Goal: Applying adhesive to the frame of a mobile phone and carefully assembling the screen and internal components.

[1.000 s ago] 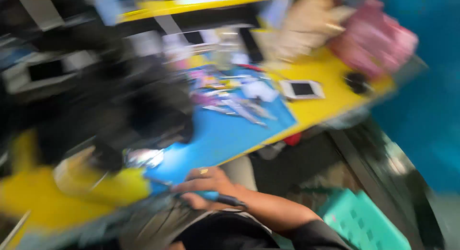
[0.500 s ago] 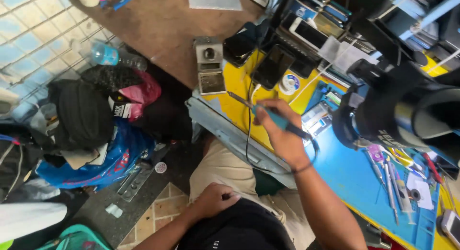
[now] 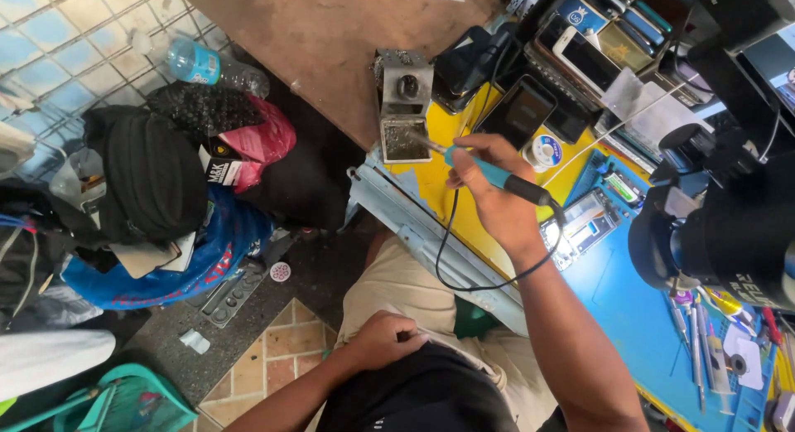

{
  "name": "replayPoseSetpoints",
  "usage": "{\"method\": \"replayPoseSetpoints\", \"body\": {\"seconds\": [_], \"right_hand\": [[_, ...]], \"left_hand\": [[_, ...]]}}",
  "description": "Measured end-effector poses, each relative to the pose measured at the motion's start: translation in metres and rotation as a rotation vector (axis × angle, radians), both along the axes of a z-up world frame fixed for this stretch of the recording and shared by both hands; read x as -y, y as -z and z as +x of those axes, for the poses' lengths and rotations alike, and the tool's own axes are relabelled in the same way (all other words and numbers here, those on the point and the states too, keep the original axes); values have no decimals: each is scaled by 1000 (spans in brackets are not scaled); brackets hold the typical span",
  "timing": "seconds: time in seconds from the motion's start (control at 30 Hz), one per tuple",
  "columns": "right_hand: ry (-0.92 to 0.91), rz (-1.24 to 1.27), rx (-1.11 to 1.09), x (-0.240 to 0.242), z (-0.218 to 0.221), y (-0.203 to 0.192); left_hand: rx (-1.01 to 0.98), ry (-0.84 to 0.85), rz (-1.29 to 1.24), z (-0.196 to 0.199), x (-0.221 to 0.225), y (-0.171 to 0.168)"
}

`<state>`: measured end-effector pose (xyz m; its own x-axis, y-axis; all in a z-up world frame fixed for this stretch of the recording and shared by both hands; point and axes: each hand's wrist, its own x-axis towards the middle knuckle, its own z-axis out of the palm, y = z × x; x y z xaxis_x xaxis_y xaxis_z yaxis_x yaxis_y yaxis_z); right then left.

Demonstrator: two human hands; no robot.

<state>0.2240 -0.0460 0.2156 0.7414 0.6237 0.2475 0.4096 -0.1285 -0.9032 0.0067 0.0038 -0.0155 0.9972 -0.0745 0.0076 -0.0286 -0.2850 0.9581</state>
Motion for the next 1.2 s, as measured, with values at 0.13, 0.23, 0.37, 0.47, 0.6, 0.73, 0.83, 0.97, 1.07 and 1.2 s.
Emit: {"method": "replayPoseSetpoints", "body": {"seconds": [0.13, 0.23, 0.37, 0.47, 0.6, 0.73, 0.83, 0.97, 1.07, 1.2], "right_hand": [[59, 52, 116, -13, 1, -27], [111, -46, 72, -32, 20, -20], [182, -111, 209, -55, 23, -27], [10, -124, 673, -63, 25, -27], [37, -80, 555, -69, 29, -33], [-65, 40, 196, -67, 24, -15], [45, 14, 356, -74, 19, 7], [112, 23, 457, -99, 35, 46], [22, -94, 214, -79, 23, 24], [-50, 56, 355, 23, -49, -36]], "left_hand": [[37, -1, -2, 3, -1, 8], [67, -21, -19, 4, -2, 7], [65, -14, -49, 5, -4, 9], [60, -31, -41, 3, -3, 11], [51, -56, -72, 3, -3, 9], [-58, -73, -83, -2, -3, 1], [42, -153, -14, 0, 1, 1], [17, -104, 87, 9, 14, -19], [209, -126, 115, 30, 20, -52], [611, -224, 202, 55, 14, -57]]}}
